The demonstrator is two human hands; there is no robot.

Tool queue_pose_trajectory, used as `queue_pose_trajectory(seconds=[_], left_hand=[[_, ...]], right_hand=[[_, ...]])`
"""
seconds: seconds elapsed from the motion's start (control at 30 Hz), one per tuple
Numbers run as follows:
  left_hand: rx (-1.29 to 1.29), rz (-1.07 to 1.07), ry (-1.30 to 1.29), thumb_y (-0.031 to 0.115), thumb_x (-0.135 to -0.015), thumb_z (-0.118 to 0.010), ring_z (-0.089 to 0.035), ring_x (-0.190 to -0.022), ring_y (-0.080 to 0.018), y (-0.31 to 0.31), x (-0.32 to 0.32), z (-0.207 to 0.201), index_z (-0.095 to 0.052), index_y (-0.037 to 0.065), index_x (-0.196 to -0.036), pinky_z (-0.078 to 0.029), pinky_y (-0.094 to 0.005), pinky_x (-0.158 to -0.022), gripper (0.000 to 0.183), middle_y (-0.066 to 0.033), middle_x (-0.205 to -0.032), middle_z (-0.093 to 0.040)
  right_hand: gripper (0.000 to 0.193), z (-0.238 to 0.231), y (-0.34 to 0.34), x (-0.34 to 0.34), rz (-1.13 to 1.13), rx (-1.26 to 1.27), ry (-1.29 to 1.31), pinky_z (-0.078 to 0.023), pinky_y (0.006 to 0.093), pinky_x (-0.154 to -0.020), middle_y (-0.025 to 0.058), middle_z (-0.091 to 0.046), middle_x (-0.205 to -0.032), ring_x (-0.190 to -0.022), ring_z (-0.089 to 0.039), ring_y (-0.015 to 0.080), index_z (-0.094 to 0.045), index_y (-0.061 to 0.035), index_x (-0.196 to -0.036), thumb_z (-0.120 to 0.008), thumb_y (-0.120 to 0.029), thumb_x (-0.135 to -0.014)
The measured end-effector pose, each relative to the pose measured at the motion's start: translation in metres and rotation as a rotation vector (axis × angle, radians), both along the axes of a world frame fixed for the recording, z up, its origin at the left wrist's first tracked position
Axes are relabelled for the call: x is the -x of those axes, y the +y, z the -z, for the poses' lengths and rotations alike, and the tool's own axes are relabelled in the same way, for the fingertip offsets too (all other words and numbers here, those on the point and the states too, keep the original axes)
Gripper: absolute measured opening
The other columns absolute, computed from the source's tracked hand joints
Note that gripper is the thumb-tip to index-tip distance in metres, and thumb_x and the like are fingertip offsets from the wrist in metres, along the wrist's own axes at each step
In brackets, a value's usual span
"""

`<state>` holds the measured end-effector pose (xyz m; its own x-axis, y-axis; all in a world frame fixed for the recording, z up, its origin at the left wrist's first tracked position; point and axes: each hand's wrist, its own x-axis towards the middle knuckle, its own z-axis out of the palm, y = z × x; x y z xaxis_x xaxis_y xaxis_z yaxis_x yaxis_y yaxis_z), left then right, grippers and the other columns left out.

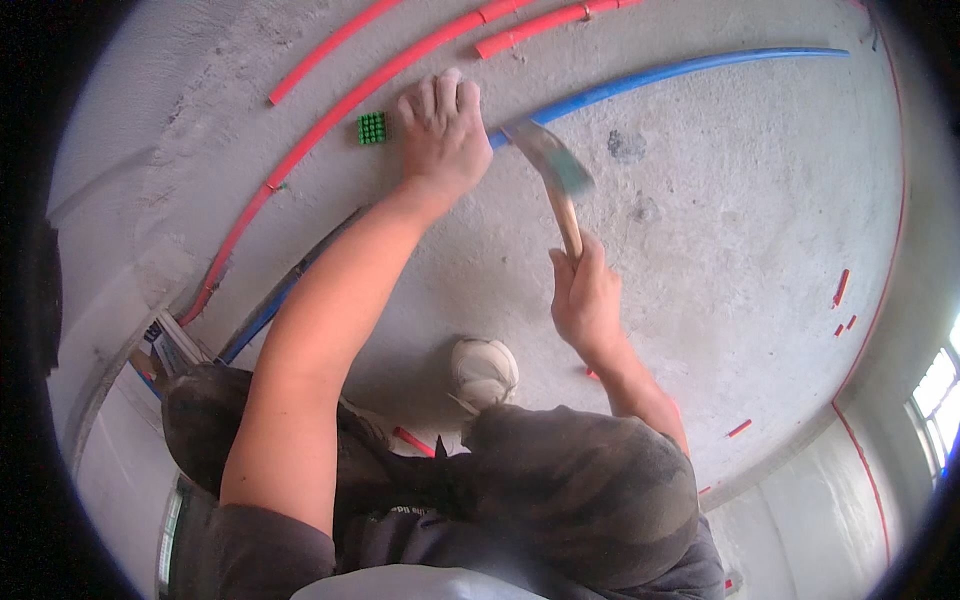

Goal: The person uses a rotary hammer drill to cut grooves into a concrete wall, then places red and blue conduits into the grooves and secures them with plastic clips using a hammer. The person works along the wall, repeating the drilling, placement, and fastening steps.

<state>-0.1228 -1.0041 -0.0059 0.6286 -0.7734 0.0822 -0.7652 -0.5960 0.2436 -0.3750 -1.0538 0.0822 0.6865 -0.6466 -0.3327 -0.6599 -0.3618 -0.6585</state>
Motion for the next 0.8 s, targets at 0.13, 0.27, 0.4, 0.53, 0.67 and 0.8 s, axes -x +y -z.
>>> queue_pose_trajectory(seconds=[0.13, 0.27, 0.4, 0.53, 0.67, 0.8], left_hand=[[0.052, -0.001, -0.021, 0.014, -0.092, -0.062, -0.049, -0.134, -0.0388, 0.0, 0.0, -0.002, -0.058, 0.007, -0.122, -0.034, -0.0628, -0.112, 0.031, -0.0169, -0.142, -0.054], [-0.036, 0.015, -0.032, 0.021, -0.094, -0.064, -0.049, -0.137, -0.0405, 0.002, -0.001, -0.007, -0.057, 0.006, -0.126, -0.034, -0.0625, -0.113, 0.036, -0.0181, -0.143, -0.054], [-0.012, 0.019, -0.15, 0.025, -0.095, -0.062, -0.053, -0.13, -0.0384, -0.003, 0.001, -0.013, -0.057, 0.007, -0.123, -0.04, -0.0571, -0.108, 0.033, -0.0162, -0.137, -0.057], [-0.109, 0.005, -0.124, 0.027, -0.097, -0.059, -0.055, -0.127, -0.0376, -0.004, 0.006, -0.016, -0.058, 0.007, -0.121, -0.043, -0.0549, -0.106, 0.032, -0.0142, -0.135, -0.058], [-0.054, 0.002, -0.157, 0.022, -0.096, -0.061, -0.056, -0.125, -0.0372, -0.004, 0.006, -0.014, -0.059, 0.009, -0.117, -0.042, -0.056, -0.105, 0.025, -0.0137, -0.134, -0.058], [0.031, 0.184, -0.048, 0.016, -0.094, -0.061, -0.058, -0.119, -0.036, 0.017, -0.011, -0.044, -0.06, 0.008, -0.114, -0.044, -0.0541, -0.101, 0.022, -0.0137, -0.127, -0.06]], right_hand=[[0.032, 0.002, 0.003, 0.0, -0.076, 0.062, 0.157, -0.053, 0.055, -0.06, 0.0252, -0.069, -0.082, -0.069, -0.069, 0.0474, -0.052, 0.0008, -0.132, -0.064, -0.013, -0.106], [0.033, 0.008, 0.008, 0.001, 0.072, -0.058, 0.052, -0.053, 0.0568, -0.06, 0.0255, -0.069, -0.082, -0.069, -0.067, 0.0488, -0.051, -0.0015, -0.134, -0.063, -0.018, -0.108], [0.023, 0.009, 0.01, 0.003, -0.018, -0.001, 0.147, -0.051, 0.0598, -0.063, 0.0243, -0.069, -0.08, -0.07, -0.065, 0.0505, -0.049, -0.0049, -0.118, -0.058, -0.024, -0.11], [0.024, -0.002, 0.009, 0.003, -0.013, -0.009, 0.131, -0.051, 0.0616, -0.067, 0.0234, -0.069, -0.081, -0.074, -0.065, 0.0514, -0.048, -0.0058, -0.113, -0.056, -0.028, -0.111], [0.034, -0.014, 0.017, 0.024, 0.051, 0.054, 0.107, -0.053, 0.0572, -0.076, 0.0223, -0.071, -0.099, -0.09, -0.068, 0.0455, -0.052, -0.0058, -0.132, -0.06, -0.03, -0.109], [0.058, -0.017, 0.04, 0.076, 0.194, 0.27, 0.098, -0.051, 0.0558, -0.098, 0.0236, -0.064, -0.129, -0.117, -0.063, 0.0452, -0.05, -0.0091, -0.151, -0.07, -0.031, -0.102]])
